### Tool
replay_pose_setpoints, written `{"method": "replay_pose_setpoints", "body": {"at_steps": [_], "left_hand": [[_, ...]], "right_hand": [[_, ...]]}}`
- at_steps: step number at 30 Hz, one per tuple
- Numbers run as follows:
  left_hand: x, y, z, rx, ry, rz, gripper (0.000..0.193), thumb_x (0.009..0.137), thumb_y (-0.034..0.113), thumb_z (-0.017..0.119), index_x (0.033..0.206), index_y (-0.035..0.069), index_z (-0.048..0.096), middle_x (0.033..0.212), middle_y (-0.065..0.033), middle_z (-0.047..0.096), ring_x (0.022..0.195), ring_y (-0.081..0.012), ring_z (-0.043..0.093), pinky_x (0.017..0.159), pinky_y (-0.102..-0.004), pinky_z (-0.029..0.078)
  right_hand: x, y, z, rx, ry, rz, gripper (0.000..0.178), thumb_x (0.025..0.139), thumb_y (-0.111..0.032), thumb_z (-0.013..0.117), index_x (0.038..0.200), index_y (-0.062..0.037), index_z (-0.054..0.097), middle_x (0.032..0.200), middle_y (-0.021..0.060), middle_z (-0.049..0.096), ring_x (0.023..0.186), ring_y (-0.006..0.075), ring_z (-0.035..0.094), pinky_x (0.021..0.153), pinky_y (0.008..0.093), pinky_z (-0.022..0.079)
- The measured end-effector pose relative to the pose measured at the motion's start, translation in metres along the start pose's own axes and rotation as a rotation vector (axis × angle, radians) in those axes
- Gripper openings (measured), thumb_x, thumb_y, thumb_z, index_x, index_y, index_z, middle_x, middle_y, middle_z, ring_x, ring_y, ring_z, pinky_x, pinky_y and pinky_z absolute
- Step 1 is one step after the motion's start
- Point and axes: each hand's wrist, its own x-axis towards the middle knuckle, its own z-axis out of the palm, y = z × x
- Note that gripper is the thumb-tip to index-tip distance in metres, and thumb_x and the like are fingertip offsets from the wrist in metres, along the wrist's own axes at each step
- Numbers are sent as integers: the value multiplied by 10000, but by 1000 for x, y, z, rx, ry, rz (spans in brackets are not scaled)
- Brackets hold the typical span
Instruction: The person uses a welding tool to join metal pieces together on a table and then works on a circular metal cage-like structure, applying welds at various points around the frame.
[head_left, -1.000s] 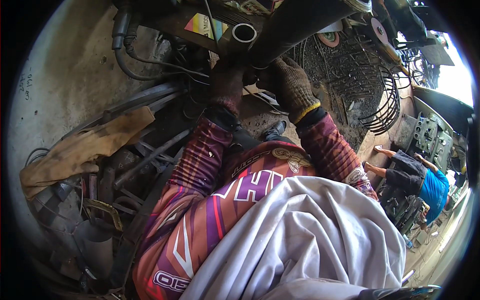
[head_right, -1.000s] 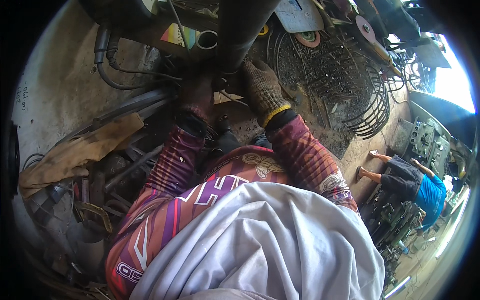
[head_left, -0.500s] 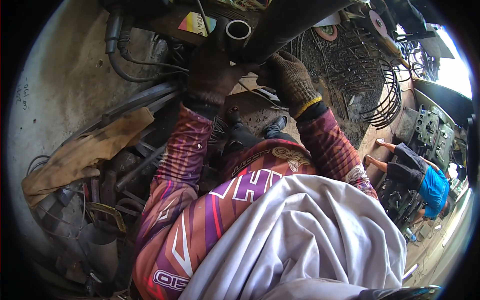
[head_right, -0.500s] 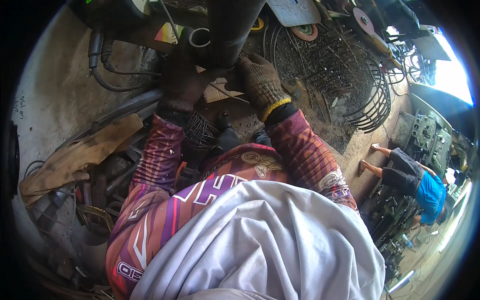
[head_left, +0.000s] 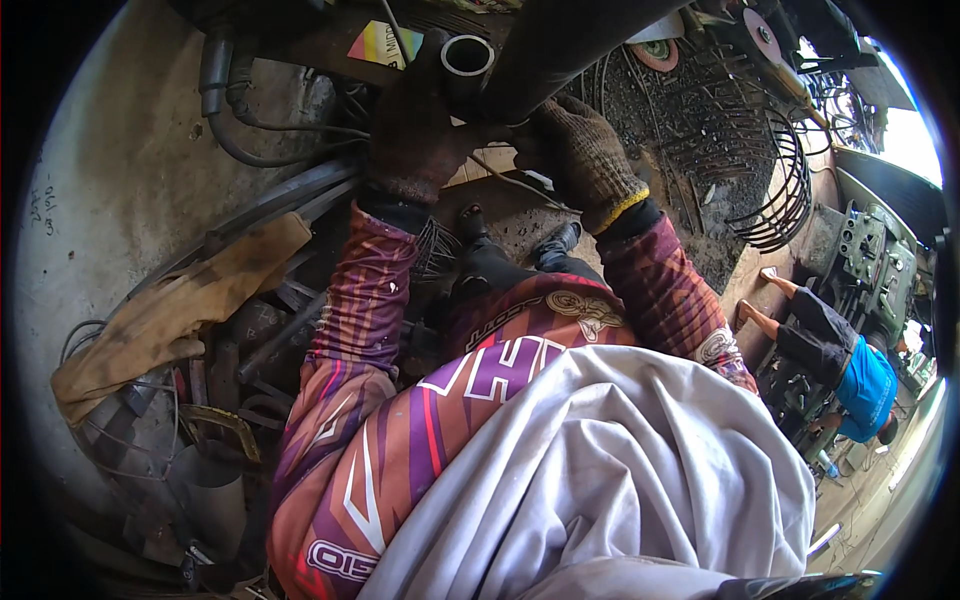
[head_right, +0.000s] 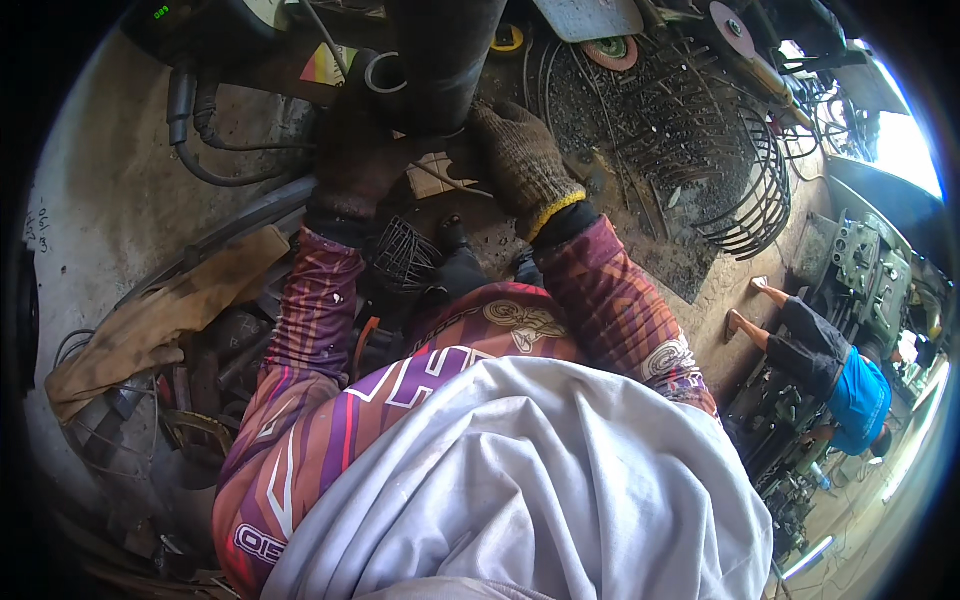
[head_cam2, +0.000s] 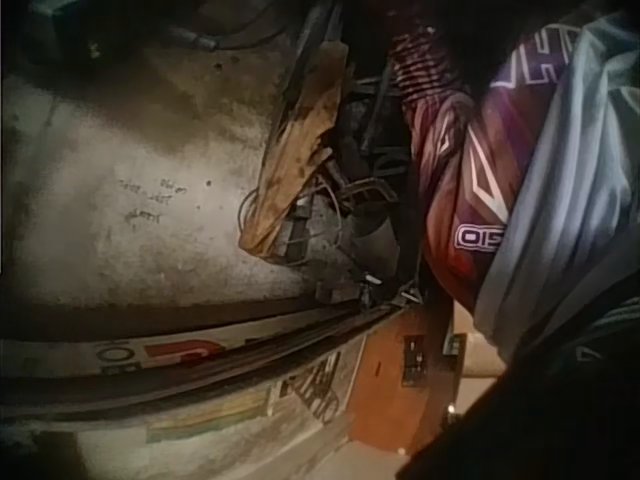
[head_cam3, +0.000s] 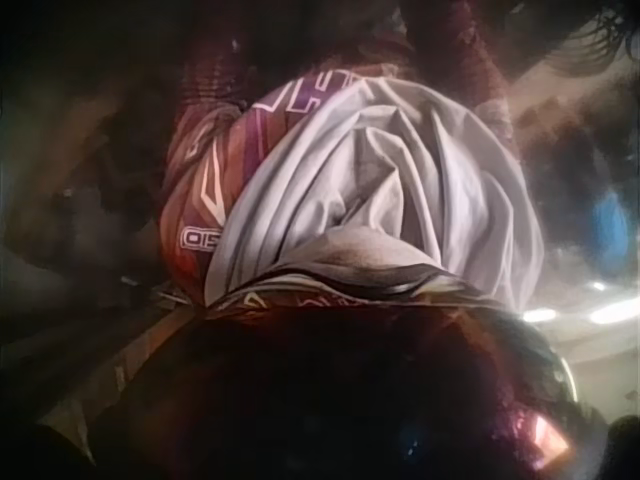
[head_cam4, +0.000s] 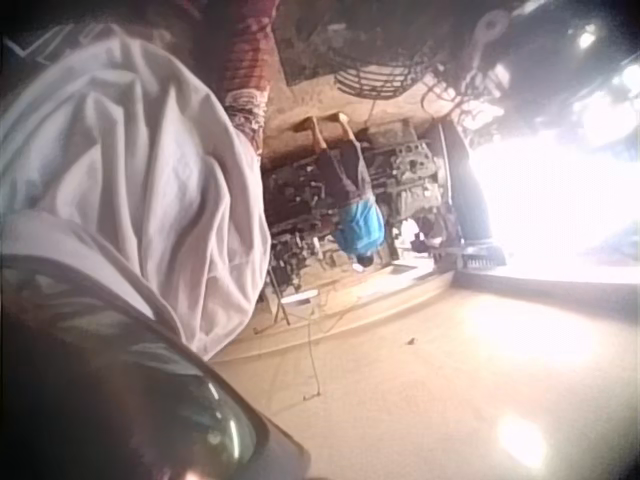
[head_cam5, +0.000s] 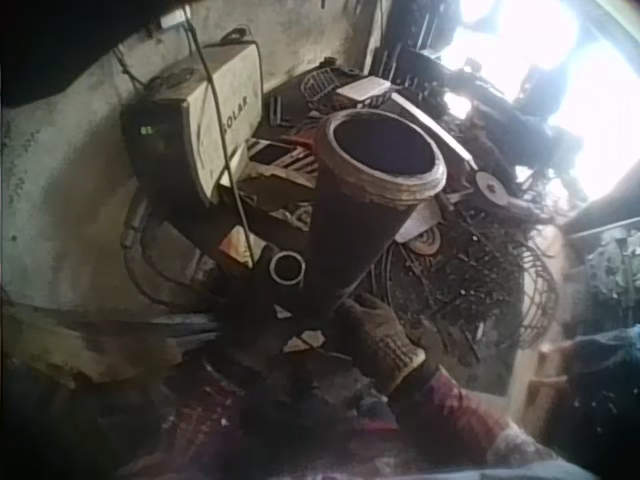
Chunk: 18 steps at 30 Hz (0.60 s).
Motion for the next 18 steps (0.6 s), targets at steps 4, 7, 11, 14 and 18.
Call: {"method": "replay_pose_setpoints", "body": {"at_steps": [4, 7, 11, 14, 18], "left_hand": [[-2, 6, 0, 24, -17, -21, 725, 615, 312, 896, 1189, 64, 529, 1047, -100, 654, 970, -257, 664, 821, -378, 534], [-5, 9, 2, -28, -11, -30, 737, 625, 338, 891, 1202, 62, 525, 1074, -106, 648, 985, -253, 656, 830, -376, 532], [-7, 8, 6, -27, 29, -12, 757, 625, 347, 892, 1214, 53, 517, 1100, -112, 642, 1010, -251, 647, 840, -378, 530], [-7, 15, 6, 19, 37, -31, 763, 624, 333, 894, 1219, 45, 512, 1102, -112, 643, 1012, -243, 646, 838, -375, 531], [-5, 12, 11, -119, 13, -97, 748, 569, 370, 907, 1132, 56, 527, 957, -106, 684, 900, -292, 671, 793, -389, 530]], "right_hand": [[1, 3, 0, -35, -5, -24, 332, 959, -261, 578, 1163, 1, 582, 975, 102, 673, 806, 172, 680, 668, 270, 565], [-6, -12, 9, 196, 59, 151, 352, 965, -278, 580, 1192, -9, 574, 996, 94, 678, 824, 163, 678, 665, 265, 562], [-11, -18, 11, 163, 64, 148, 370, 970, -291, 573, 1201, -2, 568, 1015, 100, 678, 825, 167, 681, 675, 269, 563], [-5, -11, 4, 107, 48, 38, 349, 943, -274, 589, 1122, 26, 576, 979, 110, 662, 822, 184, 683, 715, 288, 562], [8, 10, -25, -109, 47, -204, 347, 953, -309, 568, 1103, 2, 602, 975, 96, 669, 815, 177, 677, 717, 289, 555]]}}
